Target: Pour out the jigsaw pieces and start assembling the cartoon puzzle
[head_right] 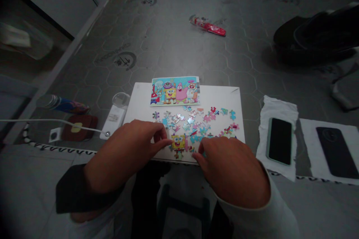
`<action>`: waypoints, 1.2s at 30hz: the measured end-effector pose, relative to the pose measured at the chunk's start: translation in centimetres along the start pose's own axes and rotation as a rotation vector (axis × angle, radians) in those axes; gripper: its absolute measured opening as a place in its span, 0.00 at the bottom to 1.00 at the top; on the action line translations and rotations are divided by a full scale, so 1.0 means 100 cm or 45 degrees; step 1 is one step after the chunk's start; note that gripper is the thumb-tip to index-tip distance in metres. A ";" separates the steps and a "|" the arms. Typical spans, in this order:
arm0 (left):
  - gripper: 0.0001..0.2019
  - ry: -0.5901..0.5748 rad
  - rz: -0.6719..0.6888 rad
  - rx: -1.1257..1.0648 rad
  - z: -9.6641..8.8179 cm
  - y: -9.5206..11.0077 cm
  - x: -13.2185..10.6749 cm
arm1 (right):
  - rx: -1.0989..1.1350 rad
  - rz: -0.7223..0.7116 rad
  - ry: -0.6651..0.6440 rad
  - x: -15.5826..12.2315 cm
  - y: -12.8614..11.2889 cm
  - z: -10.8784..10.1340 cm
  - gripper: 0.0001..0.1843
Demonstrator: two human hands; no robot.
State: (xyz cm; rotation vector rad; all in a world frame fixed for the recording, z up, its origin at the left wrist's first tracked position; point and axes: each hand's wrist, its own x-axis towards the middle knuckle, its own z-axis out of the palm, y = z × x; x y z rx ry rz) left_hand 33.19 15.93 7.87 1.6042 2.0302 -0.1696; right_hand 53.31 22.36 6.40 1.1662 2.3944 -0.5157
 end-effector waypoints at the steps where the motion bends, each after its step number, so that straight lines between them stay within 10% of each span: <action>1: 0.11 0.002 0.002 0.003 0.000 0.000 0.000 | 0.001 0.004 -0.001 0.000 0.000 -0.001 0.17; 36: 0.08 0.038 -0.034 0.030 0.004 -0.001 0.002 | 0.049 0.118 -0.006 -0.005 0.016 0.002 0.13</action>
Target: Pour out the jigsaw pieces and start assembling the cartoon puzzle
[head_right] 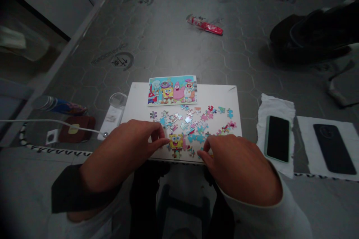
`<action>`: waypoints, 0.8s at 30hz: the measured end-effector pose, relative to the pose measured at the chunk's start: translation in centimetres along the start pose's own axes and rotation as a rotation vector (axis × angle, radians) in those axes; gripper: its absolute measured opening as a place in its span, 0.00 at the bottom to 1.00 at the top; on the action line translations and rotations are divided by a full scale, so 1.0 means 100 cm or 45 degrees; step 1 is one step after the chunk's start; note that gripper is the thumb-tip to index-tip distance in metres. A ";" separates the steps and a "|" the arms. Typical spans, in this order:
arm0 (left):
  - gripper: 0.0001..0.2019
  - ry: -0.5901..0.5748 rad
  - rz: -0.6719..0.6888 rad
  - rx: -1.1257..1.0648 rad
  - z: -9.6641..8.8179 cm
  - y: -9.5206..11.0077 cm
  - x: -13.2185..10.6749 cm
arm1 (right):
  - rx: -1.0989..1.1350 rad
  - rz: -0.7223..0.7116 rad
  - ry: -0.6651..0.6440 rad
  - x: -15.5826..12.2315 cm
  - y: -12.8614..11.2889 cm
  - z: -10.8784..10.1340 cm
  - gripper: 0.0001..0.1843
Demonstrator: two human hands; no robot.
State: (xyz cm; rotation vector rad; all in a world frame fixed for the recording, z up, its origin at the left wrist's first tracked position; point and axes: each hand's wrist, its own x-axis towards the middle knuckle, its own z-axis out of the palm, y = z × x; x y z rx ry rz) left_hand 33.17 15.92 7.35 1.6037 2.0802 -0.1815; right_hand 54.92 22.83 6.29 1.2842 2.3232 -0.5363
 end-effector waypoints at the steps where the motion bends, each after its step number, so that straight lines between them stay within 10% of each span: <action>1: 0.08 0.000 0.005 -0.002 0.000 -0.001 0.000 | 0.002 0.003 0.000 0.000 -0.001 -0.001 0.13; 24: 0.10 -0.037 0.007 0.012 -0.002 0.000 0.001 | 0.011 -0.029 0.026 0.000 0.000 0.002 0.14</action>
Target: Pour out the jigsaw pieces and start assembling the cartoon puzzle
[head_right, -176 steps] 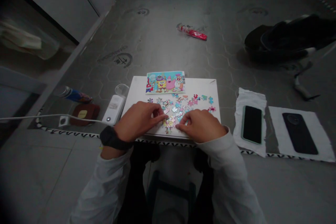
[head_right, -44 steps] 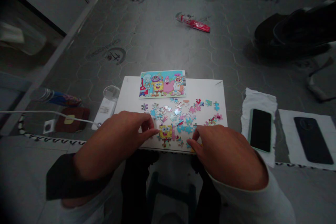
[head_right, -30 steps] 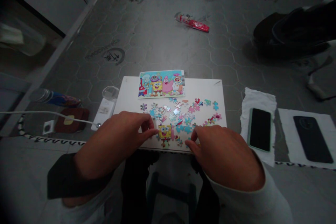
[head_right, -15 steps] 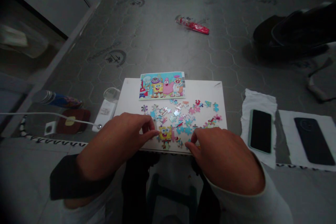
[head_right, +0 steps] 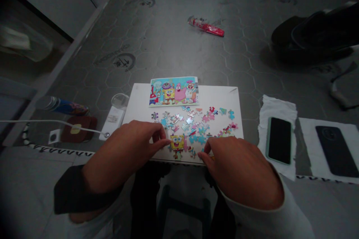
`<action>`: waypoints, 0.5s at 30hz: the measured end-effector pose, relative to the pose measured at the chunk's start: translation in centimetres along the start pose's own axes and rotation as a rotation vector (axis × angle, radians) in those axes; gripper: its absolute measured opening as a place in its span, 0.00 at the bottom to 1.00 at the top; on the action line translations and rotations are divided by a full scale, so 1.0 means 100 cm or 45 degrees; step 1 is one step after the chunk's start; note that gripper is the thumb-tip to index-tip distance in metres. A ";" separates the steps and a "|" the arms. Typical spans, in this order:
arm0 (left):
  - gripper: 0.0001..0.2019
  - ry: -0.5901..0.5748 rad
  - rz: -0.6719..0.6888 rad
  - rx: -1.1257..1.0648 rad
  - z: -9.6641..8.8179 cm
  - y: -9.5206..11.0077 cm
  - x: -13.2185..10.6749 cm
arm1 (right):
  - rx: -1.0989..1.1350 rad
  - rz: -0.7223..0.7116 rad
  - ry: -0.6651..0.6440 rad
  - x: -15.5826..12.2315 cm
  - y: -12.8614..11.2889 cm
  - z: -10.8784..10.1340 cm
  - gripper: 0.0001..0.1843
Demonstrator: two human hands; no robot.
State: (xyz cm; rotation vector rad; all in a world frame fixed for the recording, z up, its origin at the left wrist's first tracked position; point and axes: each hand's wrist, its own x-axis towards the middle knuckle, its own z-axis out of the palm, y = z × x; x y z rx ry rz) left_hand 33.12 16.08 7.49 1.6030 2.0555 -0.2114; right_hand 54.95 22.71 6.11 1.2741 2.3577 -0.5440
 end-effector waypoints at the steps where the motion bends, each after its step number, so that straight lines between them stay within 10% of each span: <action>1: 0.10 -0.003 -0.002 -0.001 0.000 0.000 0.000 | 0.006 -0.007 0.007 0.000 0.000 0.000 0.14; 15: 0.11 -0.001 0.003 0.001 0.000 0.001 -0.001 | -0.003 0.028 -0.040 0.000 0.000 -0.003 0.14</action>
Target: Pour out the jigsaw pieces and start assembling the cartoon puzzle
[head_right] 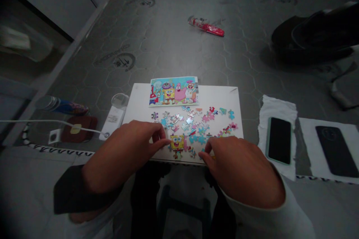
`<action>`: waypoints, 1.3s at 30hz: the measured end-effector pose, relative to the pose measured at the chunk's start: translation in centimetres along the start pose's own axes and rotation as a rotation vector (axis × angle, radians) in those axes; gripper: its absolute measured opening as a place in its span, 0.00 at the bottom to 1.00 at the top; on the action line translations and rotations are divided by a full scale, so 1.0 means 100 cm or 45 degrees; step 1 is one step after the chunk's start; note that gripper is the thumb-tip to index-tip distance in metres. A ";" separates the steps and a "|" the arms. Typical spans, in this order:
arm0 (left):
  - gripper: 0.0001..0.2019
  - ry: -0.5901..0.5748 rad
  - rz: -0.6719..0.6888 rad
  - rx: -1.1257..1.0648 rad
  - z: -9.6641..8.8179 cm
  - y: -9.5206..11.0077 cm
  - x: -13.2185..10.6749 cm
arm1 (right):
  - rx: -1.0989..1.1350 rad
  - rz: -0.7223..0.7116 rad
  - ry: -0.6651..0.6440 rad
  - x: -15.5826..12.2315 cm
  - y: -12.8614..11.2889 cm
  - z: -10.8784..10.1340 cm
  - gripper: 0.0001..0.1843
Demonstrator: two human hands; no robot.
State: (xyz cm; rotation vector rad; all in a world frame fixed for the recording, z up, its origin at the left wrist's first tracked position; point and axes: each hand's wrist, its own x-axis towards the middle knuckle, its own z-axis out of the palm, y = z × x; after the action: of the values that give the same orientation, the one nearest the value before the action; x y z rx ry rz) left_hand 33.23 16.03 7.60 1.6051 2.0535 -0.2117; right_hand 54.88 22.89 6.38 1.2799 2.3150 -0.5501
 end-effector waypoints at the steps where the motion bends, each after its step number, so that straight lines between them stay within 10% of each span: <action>1: 0.11 -0.003 0.003 -0.001 0.000 0.000 0.000 | -0.002 0.000 0.007 0.000 0.001 0.000 0.14; 22: 0.15 0.356 -0.285 -0.038 -0.010 -0.011 0.001 | -0.007 -0.030 0.024 0.007 0.007 0.004 0.14; 39: 0.10 0.475 -0.175 -0.282 0.017 0.016 0.028 | 0.001 -0.018 0.034 0.003 0.010 0.003 0.13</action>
State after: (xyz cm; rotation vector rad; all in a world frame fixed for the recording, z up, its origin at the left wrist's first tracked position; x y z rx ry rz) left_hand 34.82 18.14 5.09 1.4510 2.3708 0.2801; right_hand 55.63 23.39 5.90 1.2797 2.3472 -0.5414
